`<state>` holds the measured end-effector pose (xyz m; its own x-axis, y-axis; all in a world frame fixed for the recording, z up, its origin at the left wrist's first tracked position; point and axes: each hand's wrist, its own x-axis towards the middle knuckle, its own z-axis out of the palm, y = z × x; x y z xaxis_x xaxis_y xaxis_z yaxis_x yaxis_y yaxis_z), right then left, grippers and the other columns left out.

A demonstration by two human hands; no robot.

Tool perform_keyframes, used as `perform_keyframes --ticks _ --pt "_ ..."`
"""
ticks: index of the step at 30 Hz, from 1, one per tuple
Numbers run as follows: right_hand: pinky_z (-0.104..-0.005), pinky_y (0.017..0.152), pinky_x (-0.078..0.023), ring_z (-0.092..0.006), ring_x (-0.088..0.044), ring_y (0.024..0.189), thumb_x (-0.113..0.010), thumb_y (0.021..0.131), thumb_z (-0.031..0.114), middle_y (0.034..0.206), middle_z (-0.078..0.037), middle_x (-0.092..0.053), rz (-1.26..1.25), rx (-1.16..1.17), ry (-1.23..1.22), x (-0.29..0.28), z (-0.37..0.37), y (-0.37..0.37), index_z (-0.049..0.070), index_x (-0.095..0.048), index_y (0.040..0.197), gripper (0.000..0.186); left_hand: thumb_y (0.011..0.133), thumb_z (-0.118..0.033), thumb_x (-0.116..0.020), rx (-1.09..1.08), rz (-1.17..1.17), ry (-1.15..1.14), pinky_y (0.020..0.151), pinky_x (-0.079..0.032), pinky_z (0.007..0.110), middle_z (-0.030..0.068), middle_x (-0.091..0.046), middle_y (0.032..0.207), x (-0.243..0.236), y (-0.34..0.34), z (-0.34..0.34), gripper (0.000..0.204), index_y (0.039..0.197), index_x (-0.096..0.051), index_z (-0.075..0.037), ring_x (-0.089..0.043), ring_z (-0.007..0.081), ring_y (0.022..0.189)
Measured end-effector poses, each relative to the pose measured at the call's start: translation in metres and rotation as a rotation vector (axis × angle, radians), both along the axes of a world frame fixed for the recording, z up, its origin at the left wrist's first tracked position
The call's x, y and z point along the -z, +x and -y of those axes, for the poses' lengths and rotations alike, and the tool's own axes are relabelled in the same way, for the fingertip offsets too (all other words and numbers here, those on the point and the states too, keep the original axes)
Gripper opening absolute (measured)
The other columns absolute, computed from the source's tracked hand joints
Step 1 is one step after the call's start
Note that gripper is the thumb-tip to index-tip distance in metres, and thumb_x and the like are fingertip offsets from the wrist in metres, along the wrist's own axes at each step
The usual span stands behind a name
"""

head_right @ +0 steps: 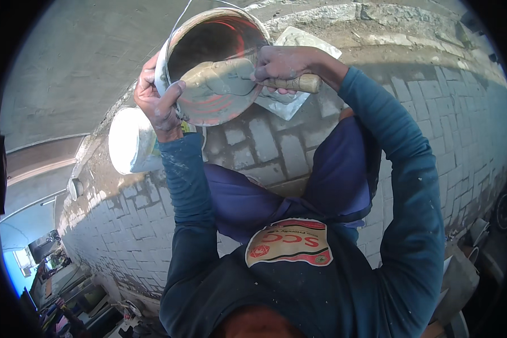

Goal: Plastering a masonry wall with mortar using a trowel and a hawk.

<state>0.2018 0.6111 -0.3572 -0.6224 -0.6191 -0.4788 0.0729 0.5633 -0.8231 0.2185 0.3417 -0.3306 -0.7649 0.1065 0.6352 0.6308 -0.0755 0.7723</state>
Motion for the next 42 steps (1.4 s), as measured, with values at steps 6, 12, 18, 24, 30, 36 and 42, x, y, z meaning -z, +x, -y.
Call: perform_keyframes --ticks 6,12,18,24,30,36,42 --pt "-0.0249 0.036 -0.045 -0.0097 -0.054 0.045 -0.056 0.1 0.03 0.066 -0.005 -0.059 0.366 0.126 -0.457 0.015 0.019 0.018 -0.005 -0.063 0.092 0.036 0.06 0.003 -0.069 -0.005 0.052 0.162 0.104 -0.042 0.041 0.0262 -0.062 0.124 0.006 0.001 0.006 0.029 0.088 -0.063 0.004 -0.06 0.0281 0.115" --pt "-0.0234 0.036 -0.044 -0.0095 -0.054 0.046 -0.056 0.1 0.031 0.07 -0.005 -0.06 0.374 0.183 -0.541 0.015 0.009 0.022 -0.006 -0.063 0.097 0.037 0.06 0.003 -0.067 -0.057 0.127 0.321 0.104 -0.044 0.039 0.0243 -0.061 0.127 0.014 -0.006 -0.003 0.038 0.098 -0.064 0.007 -0.061 0.0264 0.114" --pt "-0.0213 0.036 -0.044 -0.0078 -0.054 0.045 -0.053 0.102 0.028 0.074 -0.006 -0.062 0.237 0.191 -0.511 -0.02 -0.027 0.022 -0.009 -0.062 0.11 0.038 0.06 0.005 -0.063 -0.183 0.239 0.461 0.098 -0.049 0.034 0.022 -0.062 0.125 0.023 -0.01 0.006 0.056 0.115 -0.061 0.014 -0.063 0.0235 0.108" --pt "-0.0213 0.038 -0.044 -0.0082 -0.055 0.047 -0.053 0.102 0.028 0.074 -0.005 -0.061 0.195 0.412 -0.462 -0.021 -0.085 0.024 -0.008 -0.063 0.11 0.038 0.063 0.011 -0.059 -0.402 0.191 0.499 0.092 -0.052 0.036 0.0213 -0.065 0.117 0.039 -0.026 0.032 0.052 0.114 -0.058 0.015 -0.066 0.026 0.103" --pt "-0.0223 0.042 -0.045 -0.0085 -0.055 0.049 -0.05 0.103 0.029 0.076 -0.005 -0.061 0.112 0.535 -0.302 0.037 -0.121 0.026 -0.005 -0.062 0.111 0.037 0.066 0.015 -0.055 -0.434 0.202 0.562 0.091 -0.051 0.034 0.0224 -0.061 0.128 0.038 -0.023 0.04 0.031 0.098 -0.059 0.012 -0.065 0.0234 0.104" --pt "-0.0247 0.046 -0.049 -0.0102 -0.059 0.055 -0.055 0.1 0.03 0.08 -0.006 -0.063 -0.01 0.602 -0.07 0.094 -0.12 0.029 -0.004 -0.065 0.096 0.035 0.066 0.015 -0.055 -0.394 0.204 0.558 0.092 -0.051 0.033 0.0212 -0.062 0.125 0.036 -0.022 0.041 0.035 0.101 -0.059 0.013 -0.065 0.0231 0.103" --pt "-0.031 0.047 -0.048 -0.0137 -0.061 0.051 -0.061 0.094 0.028 0.066 -0.008 -0.063 -0.335 0.495 0.259 0.117 -0.111 0.026 -0.006 -0.065 0.087 0.035 0.065 0.014 -0.055 -0.373 0.239 0.557 0.092 -0.051 0.033 0.0198 -0.064 0.121 0.034 -0.02 0.037 0.045 0.11 -0.059 0.015 -0.066 0.0231 0.102"
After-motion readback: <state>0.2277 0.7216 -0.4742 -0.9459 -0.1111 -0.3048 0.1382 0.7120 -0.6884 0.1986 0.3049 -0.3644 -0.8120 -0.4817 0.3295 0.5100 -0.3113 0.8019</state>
